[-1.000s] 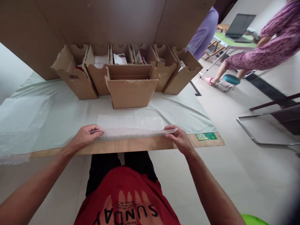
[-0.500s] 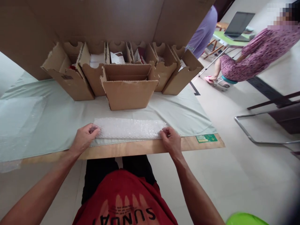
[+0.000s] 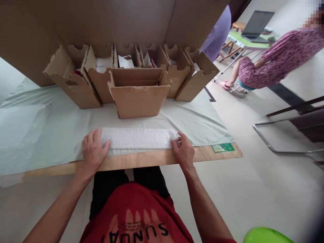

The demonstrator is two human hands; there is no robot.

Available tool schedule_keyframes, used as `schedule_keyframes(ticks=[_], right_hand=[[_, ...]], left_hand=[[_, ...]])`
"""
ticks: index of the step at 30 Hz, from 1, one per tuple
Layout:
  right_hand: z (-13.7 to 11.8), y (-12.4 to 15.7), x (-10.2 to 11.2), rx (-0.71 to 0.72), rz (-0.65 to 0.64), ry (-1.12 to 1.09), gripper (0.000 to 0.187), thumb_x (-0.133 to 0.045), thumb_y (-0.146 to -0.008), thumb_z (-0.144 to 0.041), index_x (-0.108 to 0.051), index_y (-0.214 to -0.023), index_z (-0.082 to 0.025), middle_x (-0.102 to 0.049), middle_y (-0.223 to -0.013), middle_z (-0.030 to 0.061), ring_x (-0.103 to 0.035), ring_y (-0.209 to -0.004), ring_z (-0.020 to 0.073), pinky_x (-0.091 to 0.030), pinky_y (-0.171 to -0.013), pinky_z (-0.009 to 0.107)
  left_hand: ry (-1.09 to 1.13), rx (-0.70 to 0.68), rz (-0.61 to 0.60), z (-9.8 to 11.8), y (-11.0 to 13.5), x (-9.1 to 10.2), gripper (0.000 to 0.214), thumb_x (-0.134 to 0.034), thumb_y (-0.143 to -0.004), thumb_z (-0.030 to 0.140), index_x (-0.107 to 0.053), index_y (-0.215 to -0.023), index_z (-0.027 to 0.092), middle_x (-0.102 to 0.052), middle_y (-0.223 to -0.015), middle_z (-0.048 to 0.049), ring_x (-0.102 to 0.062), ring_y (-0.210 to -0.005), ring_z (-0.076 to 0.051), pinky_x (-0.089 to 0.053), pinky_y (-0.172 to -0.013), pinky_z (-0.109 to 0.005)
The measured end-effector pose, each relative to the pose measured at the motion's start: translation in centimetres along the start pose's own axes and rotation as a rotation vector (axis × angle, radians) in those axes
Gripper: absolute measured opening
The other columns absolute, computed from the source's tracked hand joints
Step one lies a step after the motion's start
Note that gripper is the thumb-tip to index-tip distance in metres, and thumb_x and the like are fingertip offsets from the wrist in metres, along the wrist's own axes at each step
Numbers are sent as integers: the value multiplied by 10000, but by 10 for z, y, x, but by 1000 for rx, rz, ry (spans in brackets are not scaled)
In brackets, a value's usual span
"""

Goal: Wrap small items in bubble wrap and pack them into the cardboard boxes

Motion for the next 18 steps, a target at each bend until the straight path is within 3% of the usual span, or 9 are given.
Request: schedule_keyframes(ticks=[3, 7, 10, 12, 14, 16, 18], right_hand=[[-5, 3, 8, 76, 51, 49, 419, -547, -892, -379, -645, -1240, -167, -693, -1103, 132, -634, -841, 246, -496, -753, 385], [-28, 14, 27, 198, 227, 138, 367, -565, -935, -374, -655, -1222, -165, -616, -1342, 202, -626, -1087, 323, -490, -911, 485], [-69, 27, 10, 369, 168, 157, 349, -533, -976, -313, -649, -1279, -185, -572, -1458, 196, -580, -1240, 341, -456, -996, 504], [-96, 37, -20, 484, -3, 162, 372, -493, -986, -233, -643, -1325, -206, -567, -1493, 172, -540, -1322, 327, -444, -1024, 480], [-106, 44, -44, 523, -140, 180, 393, -477, -989, -200, -646, -1344, -208, -585, -1488, 159, -520, -1361, 316, -430, -1044, 466], [-100, 47, -50, 502, -170, 193, 378, -483, -1005, -236, -654, -1339, -193, -609, -1466, 155, -515, -1375, 313, -417, -1060, 459], [-83, 47, -41, 479, -140, 191, 375, -483, -1023, -292, -655, -1339, -183, -620, -1457, 148, -508, -1389, 309, -404, -1075, 453]], left_hand=[[55, -214, 72, 50, 17, 8, 529, -577, -954, 379, -572, -1407, 106, -492, -1531, -266, -476, -1414, -419, -393, -1134, -589], [113, -490, -75, 130, 37, -6, 457, -540, -992, 318, -578, -1426, 183, -447, -1607, -189, -361, -1523, -361, -265, -1235, -592], [113, -578, -224, 167, 40, -28, 500, -509, -1009, 337, -516, -1491, 205, -388, -1653, -165, -295, -1560, -349, -198, -1254, -636], [91, -600, -327, 174, 42, -44, 514, -482, -1021, 337, -484, -1517, 201, -377, -1660, -164, -290, -1564, -345, -190, -1249, -663], [62, -599, -399, 165, 44, -57, 523, -470, -1027, 348, -469, -1531, 207, -386, -1656, -159, -307, -1558, -345, -203, -1239, -679], [39, -583, -412, 142, 45, -60, 530, -468, -1029, 374, -466, -1538, 225, -391, -1656, -143, -308, -1558, -339, -204, -1244, -662], [17, -539, -377, 109, 45, -54, 537, -460, -1030, 397, -469, -1540, 230, -384, -1661, -133, -295, -1564, -335, -201, -1255, -627]])
Point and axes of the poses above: each hand's wrist, its own y-axis away from the middle knuckle, its own x-axis out of the back of the hand, z = x × y, the point moved 9 cm from there along -y, towards the middle knuckle
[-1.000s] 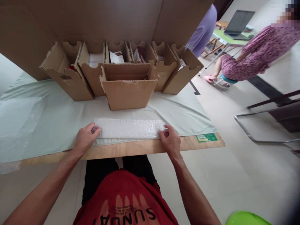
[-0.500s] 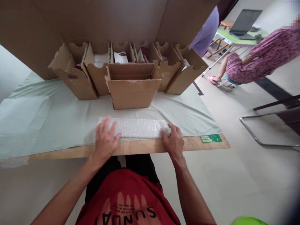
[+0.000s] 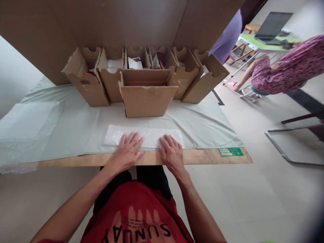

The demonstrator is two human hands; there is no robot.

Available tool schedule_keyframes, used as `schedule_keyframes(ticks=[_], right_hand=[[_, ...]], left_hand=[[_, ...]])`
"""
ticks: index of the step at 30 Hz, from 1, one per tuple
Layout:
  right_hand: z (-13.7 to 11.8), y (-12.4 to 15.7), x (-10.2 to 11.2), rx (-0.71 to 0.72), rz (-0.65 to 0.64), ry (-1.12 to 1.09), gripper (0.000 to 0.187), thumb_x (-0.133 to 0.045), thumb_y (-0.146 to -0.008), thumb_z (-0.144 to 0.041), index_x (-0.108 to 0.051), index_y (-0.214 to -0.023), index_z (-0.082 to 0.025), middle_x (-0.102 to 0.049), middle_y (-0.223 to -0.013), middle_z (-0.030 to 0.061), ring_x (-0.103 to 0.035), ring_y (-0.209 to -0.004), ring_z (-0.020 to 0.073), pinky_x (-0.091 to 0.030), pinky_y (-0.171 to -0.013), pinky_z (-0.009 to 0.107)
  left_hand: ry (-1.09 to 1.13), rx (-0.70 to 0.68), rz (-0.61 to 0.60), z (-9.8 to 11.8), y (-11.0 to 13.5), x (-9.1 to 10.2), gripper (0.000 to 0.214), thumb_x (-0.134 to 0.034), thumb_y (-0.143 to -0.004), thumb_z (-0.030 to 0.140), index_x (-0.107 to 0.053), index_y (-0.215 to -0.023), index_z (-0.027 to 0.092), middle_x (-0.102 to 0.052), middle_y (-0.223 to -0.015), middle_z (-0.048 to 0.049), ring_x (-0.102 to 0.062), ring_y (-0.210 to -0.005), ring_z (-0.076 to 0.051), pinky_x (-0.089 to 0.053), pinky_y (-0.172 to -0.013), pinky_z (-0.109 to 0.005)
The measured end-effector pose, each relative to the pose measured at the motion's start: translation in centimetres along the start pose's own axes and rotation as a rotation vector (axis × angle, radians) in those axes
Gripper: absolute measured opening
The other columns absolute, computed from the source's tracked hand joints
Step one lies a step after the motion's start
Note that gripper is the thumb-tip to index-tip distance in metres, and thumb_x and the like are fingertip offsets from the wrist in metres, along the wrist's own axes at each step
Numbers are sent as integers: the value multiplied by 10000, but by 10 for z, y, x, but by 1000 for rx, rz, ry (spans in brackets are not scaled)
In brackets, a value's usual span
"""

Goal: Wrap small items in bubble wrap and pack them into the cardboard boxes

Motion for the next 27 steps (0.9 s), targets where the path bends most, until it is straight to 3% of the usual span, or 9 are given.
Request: schedule_keyframes(ticks=[3, 6, 9, 12, 16, 18, 21, 24, 27], right_hand=[[33, 14, 17, -36, 46, -24, 356, -447, -1040, -322, -686, -1276, -205, -654, -1418, 120, -551, -1341, 287, -410, -1059, 436], [70, 14, 35, -169, 84, -26, 350, -440, -1026, -346, -720, -1175, -199, -695, -1327, 136, -631, -1178, 289, -437, -982, 437], [96, -1, 40, -344, 37, 27, 366, -484, -985, -377, -707, -1181, -164, -742, -1149, 157, -657, -1030, 301, -438, -902, 436], [103, -22, 32, -439, -96, 68, 391, -584, -911, -418, -699, -1175, -155, -750, -1056, 148, -654, -989, 306, -423, -857, 412], [101, -38, 22, -485, -214, -30, 274, -623, -833, -387, -706, -1002, -188, -733, -864, 79, -645, -838, 250, -398, -746, 342], [101, -39, 22, -482, -220, -119, 193, -610, -797, -372, -674, -867, -204, -688, -753, 41, -606, -732, 215, -379, -684, 320], [96, -30, 32, -440, -131, -268, 151, -603, -746, -367, -602, -743, -215, -626, -680, 16, -556, -665, 188, -376, -639, 311], [78, -8, 38, -427, -68, -529, 240, -628, -768, -403, -631, -890, -197, -602, -666, -7, -517, -599, 161, -394, -578, 293], [42, 21, 32, -433, -68, -777, 583, -687, -818, -444, -571, -1321, -172, -564, -661, -47, -468, -534, 141, -416, -516, 278]], left_hand=[[-35, 169, 62, -52, 27, 17, 518, -425, -1030, 396, -539, -1485, 178, -427, -1629, -169, -345, -1530, -365, -261, -1228, -598], [-60, 427, 113, -101, 43, 39, 483, -436, -999, 382, -638, -1365, 139, -596, -1457, -204, -535, -1350, -381, -408, -1116, -544], [-116, 631, 90, -130, 43, 54, 501, -524, -927, 439, -678, -1285, 123, -689, -1237, -214, -611, -1172, -394, -479, -985, -520], [-121, 694, 23, -138, 31, 53, 462, -577, -870, 464, -724, -1147, 125, -700, -1133, -207, -614, -1124, -395, -486, -943, -501], [-39, 653, 4, -131, 17, 46, 237, -553, -854, 317, -738, -923, 185, -715, -1036, -147, -645, -1051, -323, -496, -901, -416], [-4, 637, 40, -130, 16, 47, 192, -547, -838, 265, -723, -880, 201, -725, -998, -121, -662, -983, -291, -499, -849, -381], [72, 650, 68, -137, 21, 50, 151, -549, -823, 244, -694, -854, 215, -740, -895, -82, -672, -827, -252, -486, -739, -341], [135, 625, 87, -152, 19, 58, 100, -570, -817, 254, -666, -837, 233, -752, -849, -50, -677, -787, -231, -474, -705, -310], [134, 591, 154, -171, 3, 74, 117, -570, -834, 249, -673, -886, 232, -771, -919, -56, -699, -873, -236, -495, -765, -307]])
Point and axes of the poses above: each hand's wrist, its own y-axis away from the middle knuckle, its own x-axis out of the back of the hand, z = x × y, the point moved 9 cm from there along -y, towards the middle knuckle
